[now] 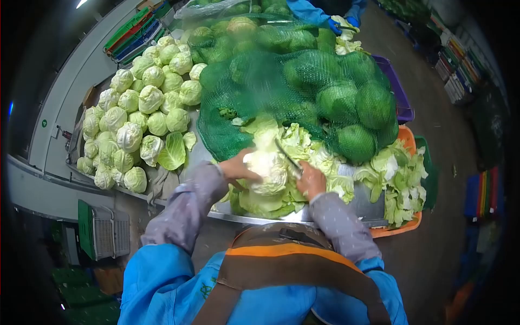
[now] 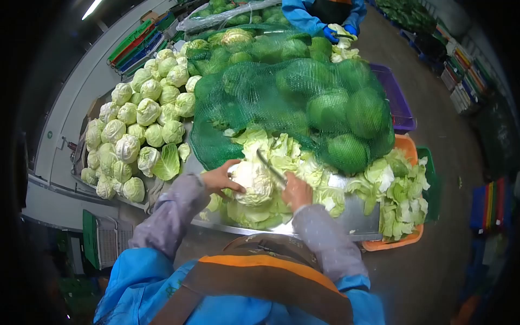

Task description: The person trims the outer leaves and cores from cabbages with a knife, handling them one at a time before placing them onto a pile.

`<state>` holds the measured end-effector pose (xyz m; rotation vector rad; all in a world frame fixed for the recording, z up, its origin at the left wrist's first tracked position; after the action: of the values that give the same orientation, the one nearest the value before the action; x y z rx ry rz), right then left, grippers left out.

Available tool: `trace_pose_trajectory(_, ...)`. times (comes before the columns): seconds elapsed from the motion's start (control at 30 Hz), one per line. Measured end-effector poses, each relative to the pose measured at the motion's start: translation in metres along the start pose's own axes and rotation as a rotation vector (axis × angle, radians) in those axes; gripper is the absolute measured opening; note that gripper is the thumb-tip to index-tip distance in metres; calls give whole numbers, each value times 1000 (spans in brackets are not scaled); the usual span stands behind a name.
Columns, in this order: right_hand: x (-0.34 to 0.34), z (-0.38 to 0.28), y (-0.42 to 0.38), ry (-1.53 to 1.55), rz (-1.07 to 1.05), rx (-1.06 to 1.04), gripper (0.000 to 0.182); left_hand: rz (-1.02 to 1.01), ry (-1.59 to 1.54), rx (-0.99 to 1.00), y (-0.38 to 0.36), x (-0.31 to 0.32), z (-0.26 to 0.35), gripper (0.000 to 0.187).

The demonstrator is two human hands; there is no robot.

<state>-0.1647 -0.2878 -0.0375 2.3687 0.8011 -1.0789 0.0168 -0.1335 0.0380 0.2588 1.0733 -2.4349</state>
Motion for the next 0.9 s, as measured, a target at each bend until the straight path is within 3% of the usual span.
trace_pose_trajectory(0.03, -1, -6, -10, 31, -6, -2, 40, 4, 0, 2, 3, 6, 3, 116)
trace_pose_trajectory(0.1, -5, -20, -23, 90, 66, -62, 35, 501, 230, 269, 7, 34, 7, 121)
trace_pose_trajectory(0.13, -11, -26, -20, 134, 67, -58, 32, 585, 576, 80, -5, 56, 24, 121)
trace_pose_trajectory(0.17, -20, -32, -9, 178, 78, -60, 30, 653, 592, 9, -17, 66, 34, 117)
trace_pose_trajectory(0.2, -28, -35, 2, 112, -16, 50, 24, 648, 573, 49, -23, 66, 36, 115)
trace_pose_trajectory(0.27, -9, -11, 19, 14, -32, 51, 24, 631, 565, 83, -32, 68, 25, 112)
trace_pose_trajectory(0.33, 9, 5, 34, -75, -43, 31, 23, 703, 535, 402, -36, 69, 6, 109)
trace_pose_trajectory(0.37, 16, 8, 39, -93, -38, 31, 24, 710, 542, 396, -38, 66, -2, 109)
trace_pose_trajectory(0.43, 11, 8, 50, -146, -102, 25, 31, 758, 411, 680, -45, 62, -17, 105)
trace_pose_trajectory(0.53, -49, -25, 51, -178, -103, 1, 37, 759, 284, 600, -45, 53, -37, 102)
trace_pose_trajectory(0.6, -65, -59, 41, 384, 43, -131, 43, 734, 210, 566, -45, 56, -42, 103)
trace_pose_trajectory(0.63, -46, -69, 40, 654, -59, -176, 49, 729, 209, 564, -45, 59, -44, 103)
trace_pose_trajectory(0.67, -27, -80, 36, 767, -268, -85, 47, 745, 209, 604, -47, 61, -44, 99)
trace_pose_trajectory(0.73, 29, -77, 35, 351, -541, 7, 51, 755, 221, 659, -47, 55, -46, 95)
trace_pose_trajectory(0.8, 79, -36, 28, 369, -472, -57, 51, 743, -9, 480, -40, 32, -69, 96)
trace_pose_trajectory(0.9, 83, -22, 19, 378, -403, -145, 51, 527, -840, 301, -23, 18, -115, 75)
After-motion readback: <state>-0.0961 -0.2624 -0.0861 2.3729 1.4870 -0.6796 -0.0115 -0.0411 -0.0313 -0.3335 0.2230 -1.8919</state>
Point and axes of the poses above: each hand's wrist, its own y-axis towards the middle knuckle, its own x-axis out of the palm, z = x × y, the point moved 2 cm from there along y, towards the middle knuckle, and after that the axes turned 14 degrees about z, right-handed, at the moved point
